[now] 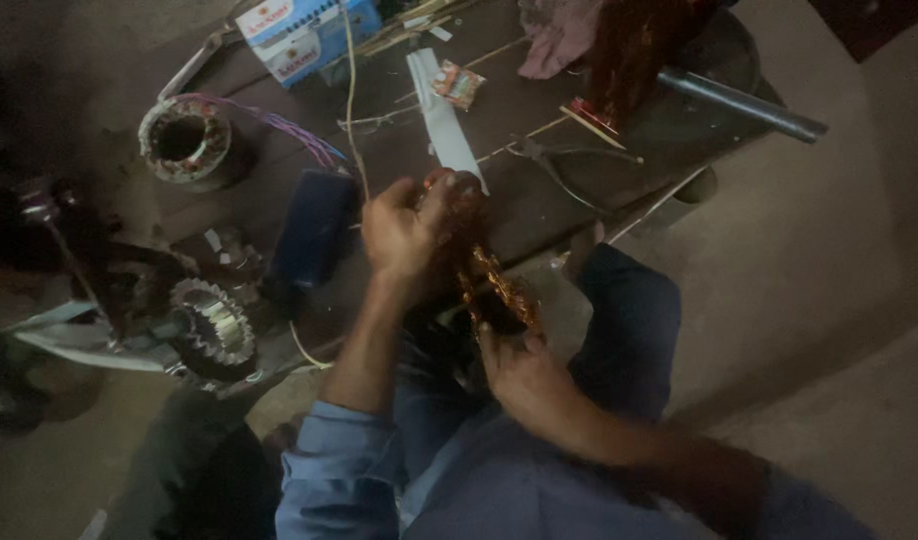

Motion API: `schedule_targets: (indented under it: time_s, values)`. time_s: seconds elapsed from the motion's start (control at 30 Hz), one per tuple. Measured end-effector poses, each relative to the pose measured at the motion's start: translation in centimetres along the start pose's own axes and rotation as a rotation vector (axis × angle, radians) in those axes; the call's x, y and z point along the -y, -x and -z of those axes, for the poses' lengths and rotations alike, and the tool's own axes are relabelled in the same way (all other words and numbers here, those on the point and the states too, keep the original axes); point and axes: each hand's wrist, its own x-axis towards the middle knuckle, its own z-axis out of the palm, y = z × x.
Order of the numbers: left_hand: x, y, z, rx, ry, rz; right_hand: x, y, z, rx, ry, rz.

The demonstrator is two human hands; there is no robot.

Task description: The person sits on the floor and winds copper wire around a toroidal core using both hands. They repeatedly adjust the coil and pull the wire to maintain tension, occasionally using pliers to cut or secure the wire.

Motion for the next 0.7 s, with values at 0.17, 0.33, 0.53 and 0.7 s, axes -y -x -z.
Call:
schedule_targets:
  time_s: [0.17, 0.33, 0.53, 0.7]
  values:
    - [0.4, 0.9, 0.6, 0.123, 0.372, -0.121, -3.6, -1.2, -1.7, 0.0, -0.511, -0.08]
    - [0.4, 1.0, 0.0, 0.157, 0.393, 0.018, -5.7, -1.3, -0.2, -0.251, -0.939, -0.466]
    - [1.8, 0.9, -0.1, 0.12, 0.416, -0.016, -5.7, -7.5, 3.2, -0.583, -0.135, -0.46]
    - [2.9, 1.4, 0.0, 0.029, 0.378, -0.078, -5.7, -10.3, 3.5, -0.429, -0.108, -0.439]
